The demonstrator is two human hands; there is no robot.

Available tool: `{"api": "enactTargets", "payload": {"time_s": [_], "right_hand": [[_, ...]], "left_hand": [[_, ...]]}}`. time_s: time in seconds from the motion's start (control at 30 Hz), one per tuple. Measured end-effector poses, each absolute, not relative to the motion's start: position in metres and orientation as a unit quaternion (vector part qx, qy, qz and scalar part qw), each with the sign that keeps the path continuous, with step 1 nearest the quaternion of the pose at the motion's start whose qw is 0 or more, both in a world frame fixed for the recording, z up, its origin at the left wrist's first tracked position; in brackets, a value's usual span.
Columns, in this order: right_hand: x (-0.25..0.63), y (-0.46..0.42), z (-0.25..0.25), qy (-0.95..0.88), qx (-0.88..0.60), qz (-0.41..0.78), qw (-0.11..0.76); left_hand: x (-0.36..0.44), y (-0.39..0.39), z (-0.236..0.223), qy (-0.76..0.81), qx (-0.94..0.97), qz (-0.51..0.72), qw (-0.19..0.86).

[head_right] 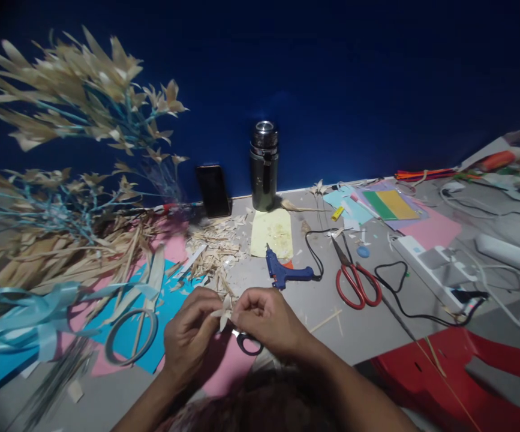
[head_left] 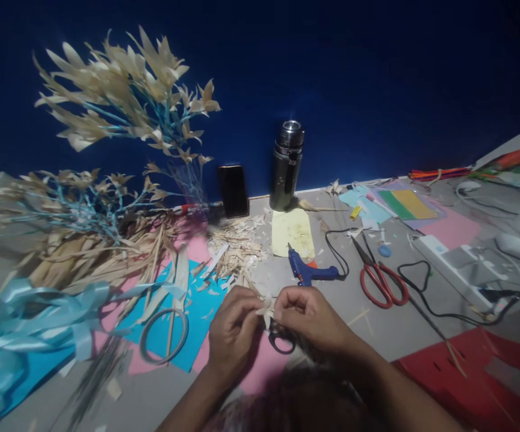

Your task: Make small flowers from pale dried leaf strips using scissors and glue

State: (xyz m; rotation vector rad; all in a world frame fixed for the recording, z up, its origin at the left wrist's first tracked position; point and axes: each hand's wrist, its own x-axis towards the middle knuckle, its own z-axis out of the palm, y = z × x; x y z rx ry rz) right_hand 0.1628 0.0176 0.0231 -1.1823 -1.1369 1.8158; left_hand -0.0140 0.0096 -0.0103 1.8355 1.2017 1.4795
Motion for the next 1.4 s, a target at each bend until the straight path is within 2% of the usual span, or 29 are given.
{"api": "enactTargets", "payload": {"time_s": [0.2,0.47,0.7,0.9,1.03,1.17,1.23,1.3,1.33,1.4], "right_hand": [[0.159,0.015,0.016,-0.399,-0.418,0.731,0.362],[0.155,0.015,0.018,-0.389,-0.423,0.745,0.339],[0.143,0.010,0.003,-0.390,-0.443,0.712,0.380],[0.159,0.016,0.015,-0.475,-0.456,0.682,0.320],[0.186,0.033,0.034,-0.575,-0.515,0.554,0.314],[0.205,0.070,0.054,-0.689,-0.566,0.348,0.290],[0.206,0.096,0.061,-0.728,-0.597,0.229,0.247],[0.203,0.126,0.062,-0.745,-0.632,0.137,0.168],[0.200,0.142,0.060,-0.743,-0.649,0.114,0.118],[0.193,0.169,0.053,-0.745,-0.652,0.111,0.086]], "left_hand": [[-0.013,0.009,-0.010,0.447,0.660,0.561,0.224],[-0.013,0.008,-0.009,0.440,0.668,0.561,0.212],[-0.008,0.008,-0.017,0.483,0.547,0.578,0.364],[-0.007,0.007,-0.023,0.478,0.439,0.570,0.504],[-0.008,0.003,-0.011,0.451,0.378,0.560,0.584],[-0.016,0.002,0.005,0.469,0.345,0.568,0.582],[-0.022,0.004,0.010,0.491,0.325,0.564,0.580],[-0.027,0.008,0.010,0.507,0.305,0.563,0.577],[-0.029,0.010,0.009,0.510,0.293,0.568,0.576],[-0.030,0.013,0.006,0.506,0.271,0.581,0.577]]}}
